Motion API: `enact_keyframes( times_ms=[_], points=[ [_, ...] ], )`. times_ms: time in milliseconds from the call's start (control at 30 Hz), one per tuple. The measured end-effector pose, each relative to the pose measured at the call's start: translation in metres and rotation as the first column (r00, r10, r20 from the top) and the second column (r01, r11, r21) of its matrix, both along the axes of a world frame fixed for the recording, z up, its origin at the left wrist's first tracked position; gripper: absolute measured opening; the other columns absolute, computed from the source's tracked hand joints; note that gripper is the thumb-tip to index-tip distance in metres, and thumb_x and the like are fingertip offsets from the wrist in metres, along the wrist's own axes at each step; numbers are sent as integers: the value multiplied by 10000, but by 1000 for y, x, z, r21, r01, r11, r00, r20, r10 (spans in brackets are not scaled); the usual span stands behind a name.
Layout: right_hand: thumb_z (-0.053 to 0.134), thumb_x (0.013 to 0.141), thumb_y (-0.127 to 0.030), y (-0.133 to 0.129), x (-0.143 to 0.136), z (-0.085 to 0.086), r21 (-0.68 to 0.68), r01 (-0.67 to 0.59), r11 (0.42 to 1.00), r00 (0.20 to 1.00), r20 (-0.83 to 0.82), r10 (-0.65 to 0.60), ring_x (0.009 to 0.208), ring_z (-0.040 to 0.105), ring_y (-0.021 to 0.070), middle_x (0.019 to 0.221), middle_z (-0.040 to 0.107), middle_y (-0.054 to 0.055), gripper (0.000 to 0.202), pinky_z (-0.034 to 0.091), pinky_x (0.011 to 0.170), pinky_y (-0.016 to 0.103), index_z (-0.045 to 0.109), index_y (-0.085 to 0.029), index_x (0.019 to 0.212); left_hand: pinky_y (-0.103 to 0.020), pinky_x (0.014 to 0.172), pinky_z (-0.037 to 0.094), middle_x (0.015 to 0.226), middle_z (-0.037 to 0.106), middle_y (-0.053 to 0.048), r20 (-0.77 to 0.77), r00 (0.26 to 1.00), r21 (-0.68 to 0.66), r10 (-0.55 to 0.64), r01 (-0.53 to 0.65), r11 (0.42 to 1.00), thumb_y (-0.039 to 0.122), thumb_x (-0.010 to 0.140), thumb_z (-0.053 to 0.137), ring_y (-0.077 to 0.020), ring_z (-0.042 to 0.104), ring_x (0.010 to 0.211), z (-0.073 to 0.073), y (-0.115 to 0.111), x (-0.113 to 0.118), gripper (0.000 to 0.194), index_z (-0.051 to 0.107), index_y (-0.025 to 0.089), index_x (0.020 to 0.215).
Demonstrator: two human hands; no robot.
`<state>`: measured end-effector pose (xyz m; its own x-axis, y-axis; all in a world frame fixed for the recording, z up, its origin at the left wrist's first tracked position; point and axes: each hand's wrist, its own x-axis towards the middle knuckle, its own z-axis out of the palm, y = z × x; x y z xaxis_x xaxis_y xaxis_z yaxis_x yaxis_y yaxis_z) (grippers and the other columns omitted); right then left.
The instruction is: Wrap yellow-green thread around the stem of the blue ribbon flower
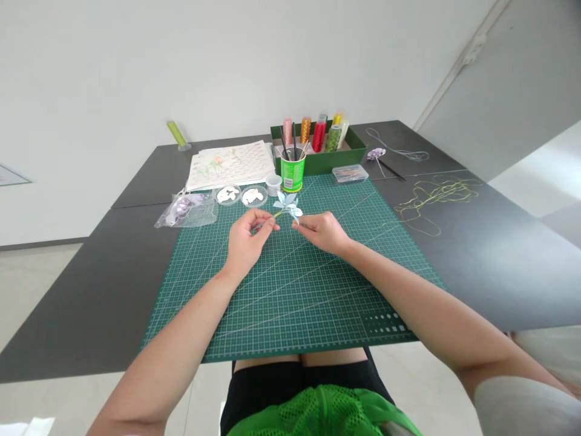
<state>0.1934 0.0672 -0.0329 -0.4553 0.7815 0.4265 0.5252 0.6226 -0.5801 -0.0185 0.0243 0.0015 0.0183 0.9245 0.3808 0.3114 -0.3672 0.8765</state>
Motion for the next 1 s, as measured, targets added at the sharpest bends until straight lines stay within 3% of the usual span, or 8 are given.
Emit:
enact_keyframes(
  times_ms=[100,300,533,767,1000],
  points=[
    [496,986,-312,-5,-2,3,44,-48,998,999,23,47,544,475,83,607,585,-21,323,331,573,221,692,-177,767,-287,725,511,744,748,-3,33,997,3,67,-67,998,294,904,654,-154,684,708,-2,5,-3,106,652,203,849],
    [443,1017,-308,-12,-4,6,132,-88,987,989,133,70,533,489,84,586,581,-21,376,324,555,223,674,-184,747,-291,701,516,739,746,-9,75,989,-15,130,-129,992,293,889,659,-162,686,702,-4,10,-6,104,654,205,833],
    [442,1035,-317,-17,-6,3,223,-123,967,984,153,89,605,623,109,717,727,16,346,362,558,219,745,-186,930,-297,726,510,749,755,-7,55,986,-6,157,-157,988,295,894,660,-165,688,712,-8,13,-8,100,659,209,842],
    [436,1038,-307,-21,-9,5,218,-154,964,976,186,113,595,608,106,677,694,18,362,353,551,212,732,-191,866,-292,704,510,748,757,-11,33,985,-14,167,-167,986,309,889,665,-170,692,702,-9,14,-9,115,669,204,844],
    [407,1040,-263,-30,-9,15,309,-209,928,959,250,133,548,566,93,617,662,-6,366,317,512,238,730,-197,881,-287,679,489,759,763,-14,-62,979,-20,194,-195,981,311,894,653,-166,682,690,-8,13,-9,128,681,199,838]
  ],
)
